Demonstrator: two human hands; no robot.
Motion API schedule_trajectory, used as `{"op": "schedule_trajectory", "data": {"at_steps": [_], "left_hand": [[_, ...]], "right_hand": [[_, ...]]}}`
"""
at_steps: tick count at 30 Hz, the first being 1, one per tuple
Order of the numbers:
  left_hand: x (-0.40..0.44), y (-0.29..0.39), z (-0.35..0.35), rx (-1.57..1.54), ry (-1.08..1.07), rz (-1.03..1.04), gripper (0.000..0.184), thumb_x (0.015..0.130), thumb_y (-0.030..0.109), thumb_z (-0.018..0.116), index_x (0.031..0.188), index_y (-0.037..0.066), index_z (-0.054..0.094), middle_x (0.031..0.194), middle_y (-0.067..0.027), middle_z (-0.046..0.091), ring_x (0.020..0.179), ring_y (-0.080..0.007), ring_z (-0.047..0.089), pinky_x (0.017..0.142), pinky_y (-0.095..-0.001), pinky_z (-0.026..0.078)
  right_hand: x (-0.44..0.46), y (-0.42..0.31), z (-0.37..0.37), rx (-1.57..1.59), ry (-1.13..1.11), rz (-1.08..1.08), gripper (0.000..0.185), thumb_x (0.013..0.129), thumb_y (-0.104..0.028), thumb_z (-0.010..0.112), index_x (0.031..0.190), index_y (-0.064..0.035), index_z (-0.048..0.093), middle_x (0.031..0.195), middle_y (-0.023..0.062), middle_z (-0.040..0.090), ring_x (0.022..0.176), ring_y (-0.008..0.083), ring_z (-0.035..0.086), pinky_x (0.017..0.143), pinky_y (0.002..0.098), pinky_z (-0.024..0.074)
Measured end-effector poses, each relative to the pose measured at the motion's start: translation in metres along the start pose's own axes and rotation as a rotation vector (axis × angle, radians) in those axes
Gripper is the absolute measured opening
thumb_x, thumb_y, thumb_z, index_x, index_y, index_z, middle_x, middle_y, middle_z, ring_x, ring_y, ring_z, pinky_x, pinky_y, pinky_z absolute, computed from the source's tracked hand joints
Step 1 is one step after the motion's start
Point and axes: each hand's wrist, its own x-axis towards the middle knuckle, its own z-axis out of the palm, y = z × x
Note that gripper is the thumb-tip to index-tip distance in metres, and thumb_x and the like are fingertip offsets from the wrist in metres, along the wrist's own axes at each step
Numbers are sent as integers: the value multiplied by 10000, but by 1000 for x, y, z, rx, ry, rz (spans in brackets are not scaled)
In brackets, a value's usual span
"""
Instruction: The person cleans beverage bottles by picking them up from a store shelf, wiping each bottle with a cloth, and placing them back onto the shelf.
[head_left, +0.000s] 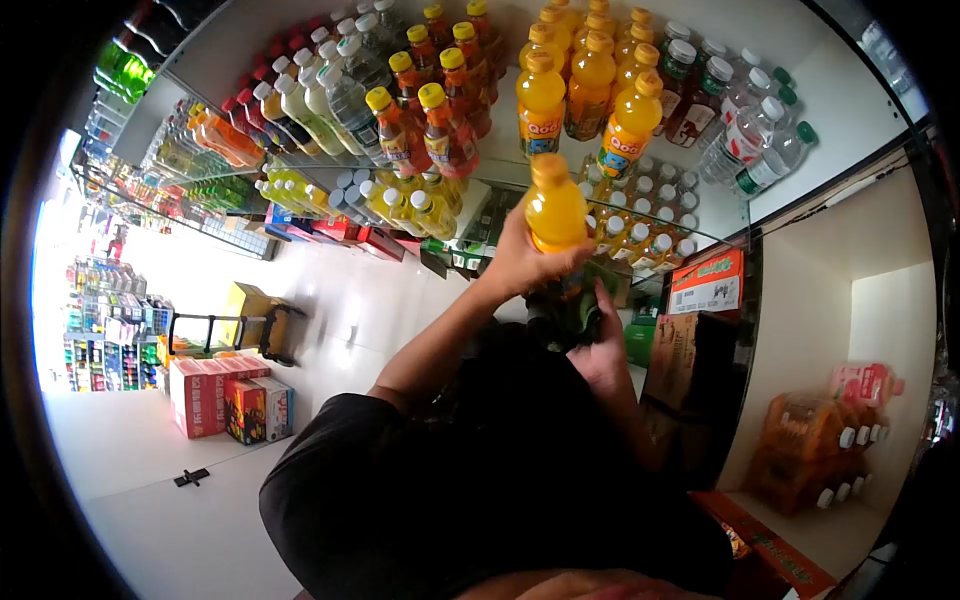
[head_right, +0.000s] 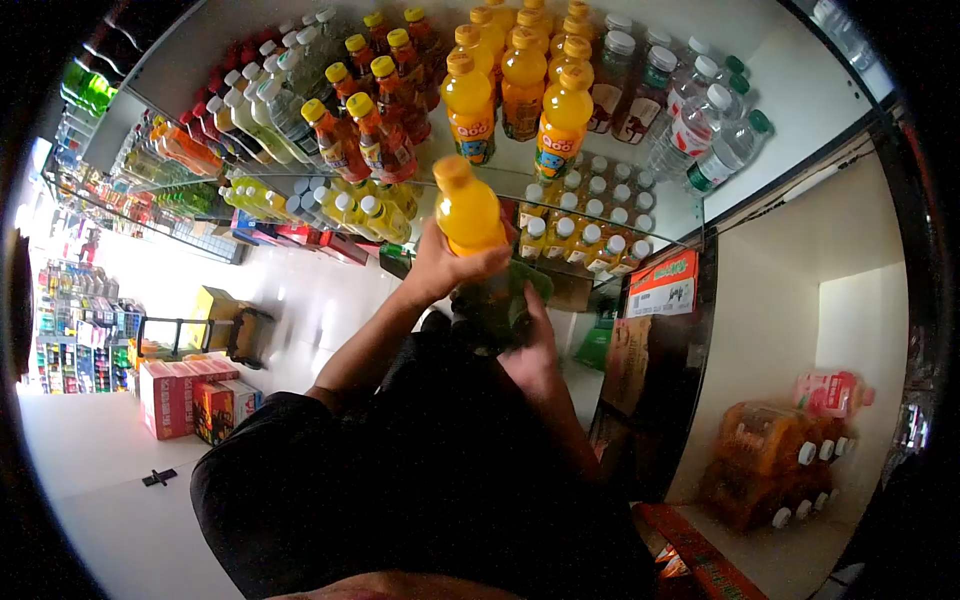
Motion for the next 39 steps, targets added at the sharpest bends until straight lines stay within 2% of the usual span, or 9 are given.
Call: {"op": "schedule_trajectory", "data": {"at_steps": [6,10,13,18,22,24,28,35,39], "left_hand": [[9,9,6,479,-312,261,714,722,262,910,1273,32,520,1229,-83,616,1133,-210,589,1003,-330,444],[13,17,6,834,-230,373,784,691,275,932,1299,6,518,1286,-101,580,1184,-207,559,1017,-339,439],[12,12,21,328,-49,234,809,666,235,940,1306,-1,504,1248,-115,592,1178,-220,572,1007,-346,452],[19,8,23,880,33,375,765,651,185,921,1272,1,514,1148,-138,574,1073,-273,599,916,-379,508],[29,-2,12,859,101,320,681,678,162,906,1233,7,543,1131,-134,566,1062,-275,606,863,-375,543],[41,-10,6,785,117,283,668,697,160,901,1236,5,538,1158,-128,572,1090,-256,607,885,-373,545],[58,-15,4,670,228,327,732,736,150,892,1308,11,457,1247,-131,586,1141,-218,613,930,-385,551],[87,-28,-6,685,318,417,779,733,79,876,1351,19,406,1245,-144,604,1180,-220,595,952,-412,539],[90,-44,-9,799,338,490,742,720,107,880,1325,18,459,1247,-152,592,1156,-270,599,958,-421,515]], "right_hand": [[6,-4,-10,19,-90,-111,531,1019,-436,518,1386,-52,499,1330,114,601,1214,270,597,1057,434,470],[11,-11,-13,-19,-124,-181,512,1020,-417,525,1390,-64,497,1337,84,588,1236,237,576,1068,412,457],[19,-16,-5,-46,-103,-228,490,1040,-411,485,1390,-68,497,1333,80,586,1241,225,571,1070,402,455],[39,-12,0,28,-45,-233,450,1060,-380,451,1392,-79,501,1355,68,574,1246,213,566,1073,389,453],[58,-18,6,-2,-45,-325,443,1035,-372,519,1365,-76,530,1335,71,593,1214,217,590,1049,384,476],[57,-24,9,-157,198,-279,472,1009,-353,570,1362,-44,522,1294,106,606,1204,254,579,1042,420,470],[52,-31,-16,-128,131,-297,502,954,-330,662,1342,-40,530,1272,118,612,1175,274,595,1009,438,491],[6,-20,-58,-22,80,-269,420,1002,-297,571,1302,-3,571,1271,130,647,1147,270,637,1009,405,504],[-5,-20,-81,20,135,-319,422,1007,-312,563,1320,-28,562,1278,147,627,1161,303,621,1000,473,504]]}}
